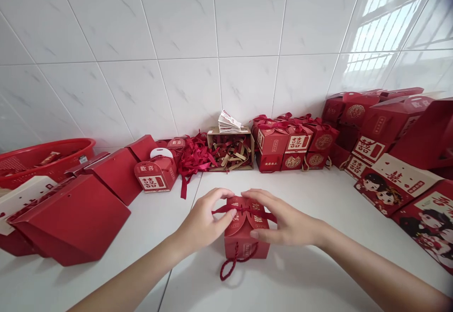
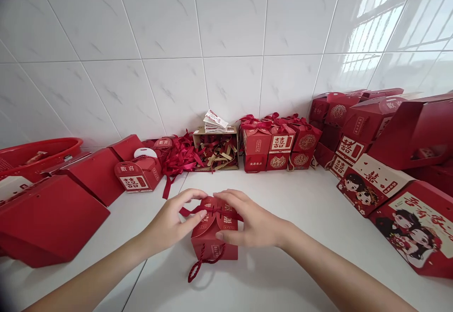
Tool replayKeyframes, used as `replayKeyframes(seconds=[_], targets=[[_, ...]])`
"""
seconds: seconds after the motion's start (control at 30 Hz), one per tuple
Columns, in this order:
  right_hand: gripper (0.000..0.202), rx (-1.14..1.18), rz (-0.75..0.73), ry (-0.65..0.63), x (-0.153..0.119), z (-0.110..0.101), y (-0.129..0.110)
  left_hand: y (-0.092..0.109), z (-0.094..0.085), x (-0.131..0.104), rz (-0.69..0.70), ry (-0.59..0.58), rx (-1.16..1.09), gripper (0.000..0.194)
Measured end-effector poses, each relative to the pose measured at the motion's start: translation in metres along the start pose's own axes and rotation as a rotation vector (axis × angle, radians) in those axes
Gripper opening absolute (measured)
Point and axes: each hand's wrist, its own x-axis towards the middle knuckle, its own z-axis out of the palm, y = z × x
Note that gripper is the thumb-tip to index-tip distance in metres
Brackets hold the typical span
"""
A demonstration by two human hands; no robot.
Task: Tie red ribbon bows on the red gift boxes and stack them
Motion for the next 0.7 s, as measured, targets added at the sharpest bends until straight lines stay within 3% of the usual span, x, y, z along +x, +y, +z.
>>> replayKeyframes(seconds=[0.13,0.43,0.5,0.57,0.7], targets=[[0.071,0.109,0.016,0.009,0.003,0.006,0.003,-0.001,0.005,0.0,0.008,-0.015,-0.042,0.021],[0.067,0.076,0.015,0.074,0.001,0.012,0.011,-0.008,0.012,-0.004,-0.007,0.008,-0.026,0.027],[0.07,0.081,0.07,0.05,-0.001,0.016,0.011,-0.01,0.014,-0.004,-0.07,0.049,-0.066,0.034],[0.073,0.127,0.158,0.105,-0.005,0.021,0.009,-0.012,0.015,-0.003,-0.202,0.034,-0.148,0.034],[0.081,0.222,0.4,0.266,-0.014,0.027,0.002,-0.017,0.013,0.002,-0.487,-0.244,-0.409,0.034]])
